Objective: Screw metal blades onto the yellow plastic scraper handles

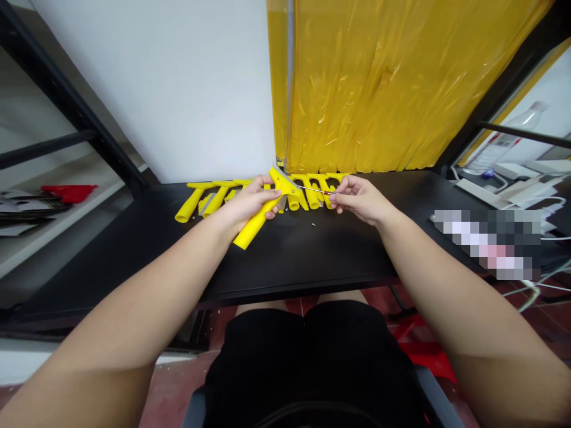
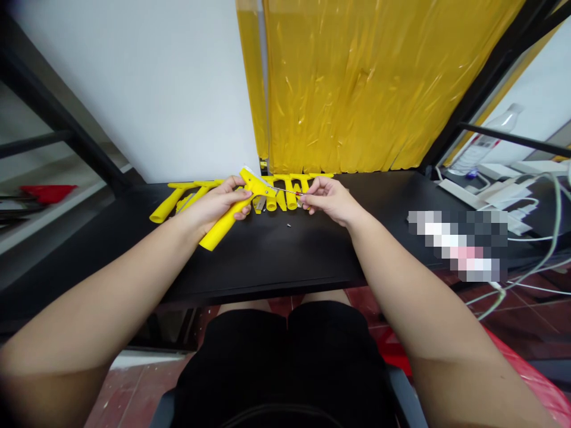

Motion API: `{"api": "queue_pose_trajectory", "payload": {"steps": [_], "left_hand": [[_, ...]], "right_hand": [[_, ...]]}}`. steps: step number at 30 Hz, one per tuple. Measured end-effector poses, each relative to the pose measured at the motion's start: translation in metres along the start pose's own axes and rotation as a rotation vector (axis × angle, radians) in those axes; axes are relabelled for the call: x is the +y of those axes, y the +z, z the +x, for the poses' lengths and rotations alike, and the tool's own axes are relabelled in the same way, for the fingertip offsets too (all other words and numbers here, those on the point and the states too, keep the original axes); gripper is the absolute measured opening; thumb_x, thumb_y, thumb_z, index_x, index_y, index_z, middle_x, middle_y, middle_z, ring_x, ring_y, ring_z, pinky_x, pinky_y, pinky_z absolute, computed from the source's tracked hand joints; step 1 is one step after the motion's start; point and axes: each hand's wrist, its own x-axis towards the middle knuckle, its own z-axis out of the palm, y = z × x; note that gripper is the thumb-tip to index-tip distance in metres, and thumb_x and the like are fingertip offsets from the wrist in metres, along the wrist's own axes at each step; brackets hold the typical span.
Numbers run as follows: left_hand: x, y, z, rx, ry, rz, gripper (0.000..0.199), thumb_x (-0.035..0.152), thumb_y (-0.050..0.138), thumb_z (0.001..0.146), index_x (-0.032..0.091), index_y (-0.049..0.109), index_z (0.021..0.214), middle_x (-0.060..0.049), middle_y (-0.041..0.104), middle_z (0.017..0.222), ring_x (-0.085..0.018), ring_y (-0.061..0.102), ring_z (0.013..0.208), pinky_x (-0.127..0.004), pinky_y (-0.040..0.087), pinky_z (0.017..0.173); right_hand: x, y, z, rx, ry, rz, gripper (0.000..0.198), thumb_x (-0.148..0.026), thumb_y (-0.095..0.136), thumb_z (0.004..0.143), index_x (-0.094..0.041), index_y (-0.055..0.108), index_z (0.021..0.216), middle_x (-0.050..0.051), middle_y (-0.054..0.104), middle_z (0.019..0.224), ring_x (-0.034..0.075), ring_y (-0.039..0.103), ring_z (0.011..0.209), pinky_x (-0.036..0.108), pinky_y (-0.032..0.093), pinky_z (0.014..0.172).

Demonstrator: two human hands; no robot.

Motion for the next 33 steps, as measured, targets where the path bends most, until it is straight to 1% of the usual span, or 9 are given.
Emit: {"api": "queue_pose_trajectory", "payload": {"steps": [3, 6, 10, 15, 18, 21, 24, 27, 33], "left_hand": [[0.0, 0.0, -0.001, 0.003, -0.004, -0.017, 0.035, 0.004, 0.07, 0.089, 0.024, 0.046, 0.105, -0.002, 0.065, 0.078, -0.012, 0.061, 0.051, -0.02, 0.037, 0.045], [-0.001, -0.001, 0.0, -0.004, 0.003, -0.034, 0.036, 0.005, 0.072, 0.088, 0.024, 0.047, 0.105, -0.002, 0.064, 0.078, -0.013, 0.061, 0.052, -0.02, 0.036, 0.044], [-0.001, -0.001, 0.0, -0.013, 0.009, -0.029, 0.037, 0.006, 0.072, 0.088, 0.024, 0.047, 0.106, -0.002, 0.064, 0.079, -0.013, 0.062, 0.052, -0.02, 0.037, 0.045], [0.0, 0.0, 0.0, -0.013, 0.013, -0.008, 0.036, 0.007, 0.072, 0.088, 0.024, 0.046, 0.106, -0.001, 0.065, 0.081, -0.012, 0.061, 0.052, -0.02, 0.039, 0.045], [0.0, 0.0, -0.001, 0.005, 0.009, 0.008, 0.034, 0.006, 0.07, 0.089, 0.024, 0.046, 0.104, -0.001, 0.064, 0.078, -0.012, 0.061, 0.052, -0.02, 0.038, 0.045], [0.0, 0.0, -0.001, 0.019, 0.008, 0.004, 0.034, 0.006, 0.071, 0.088, 0.023, 0.047, 0.104, -0.003, 0.066, 0.081, -0.013, 0.062, 0.053, -0.02, 0.037, 0.044], [0.0, 0.0, -0.002, 0.011, 0.014, -0.001, 0.036, 0.005, 0.073, 0.087, 0.024, 0.047, 0.103, -0.002, 0.065, 0.079, -0.013, 0.063, 0.053, -0.02, 0.039, 0.044], [0.0, 0.0, -0.002, 0.012, 0.017, 0.012, 0.033, 0.006, 0.071, 0.088, 0.023, 0.047, 0.103, -0.002, 0.065, 0.076, -0.013, 0.062, 0.053, -0.02, 0.04, 0.045], [-0.002, -0.001, 0.0, 0.012, 0.018, -0.004, 0.036, 0.006, 0.074, 0.086, 0.023, 0.048, 0.103, -0.002, 0.065, 0.078, -0.014, 0.064, 0.054, -0.019, 0.039, 0.044]], "right_hand": [[0.005, 0.002, 0.002, -0.027, -0.031, -0.046, 0.052, -0.043, 0.103, 0.063, -0.021, 0.058, 0.077, 0.004, 0.074, 0.07, 0.017, 0.072, 0.066, 0.025, 0.058, 0.053], [0.006, 0.001, 0.002, -0.043, -0.025, -0.091, 0.05, -0.042, 0.101, 0.066, -0.021, 0.058, 0.079, 0.004, 0.074, 0.074, 0.017, 0.072, 0.066, 0.027, 0.058, 0.052], [0.004, 0.0, 0.002, -0.048, -0.022, -0.13, 0.047, -0.041, 0.1, 0.068, -0.02, 0.06, 0.082, 0.004, 0.073, 0.073, 0.015, 0.069, 0.064, 0.026, 0.057, 0.053], [0.001, 0.002, 0.001, -0.044, -0.047, -0.143, 0.046, -0.041, 0.099, 0.068, -0.019, 0.063, 0.084, 0.003, 0.072, 0.072, 0.014, 0.067, 0.063, 0.025, 0.058, 0.054], [0.0, 0.004, 0.001, -0.036, -0.063, -0.138, 0.047, -0.043, 0.099, 0.068, -0.02, 0.062, 0.084, 0.003, 0.072, 0.071, 0.013, 0.067, 0.062, 0.026, 0.059, 0.056], [0.0, 0.005, 0.001, -0.022, -0.074, -0.14, 0.048, -0.044, 0.099, 0.067, -0.02, 0.061, 0.083, 0.002, 0.072, 0.071, 0.014, 0.067, 0.062, 0.027, 0.059, 0.056], [-0.001, 0.004, 0.001, -0.021, -0.084, -0.149, 0.046, -0.043, 0.099, 0.067, -0.021, 0.061, 0.083, 0.002, 0.072, 0.071, 0.014, 0.067, 0.061, 0.028, 0.06, 0.057], [-0.002, 0.002, 0.0, -0.009, -0.092, -0.147, 0.045, -0.04, 0.099, 0.068, -0.021, 0.061, 0.082, 0.001, 0.071, 0.069, 0.013, 0.067, 0.059, 0.027, 0.058, 0.057], [-0.004, 0.0, 0.0, -0.011, -0.086, -0.17, 0.043, -0.039, 0.098, 0.069, -0.021, 0.06, 0.082, 0.0, 0.071, 0.07, 0.013, 0.067, 0.06, 0.027, 0.059, 0.057]]}}
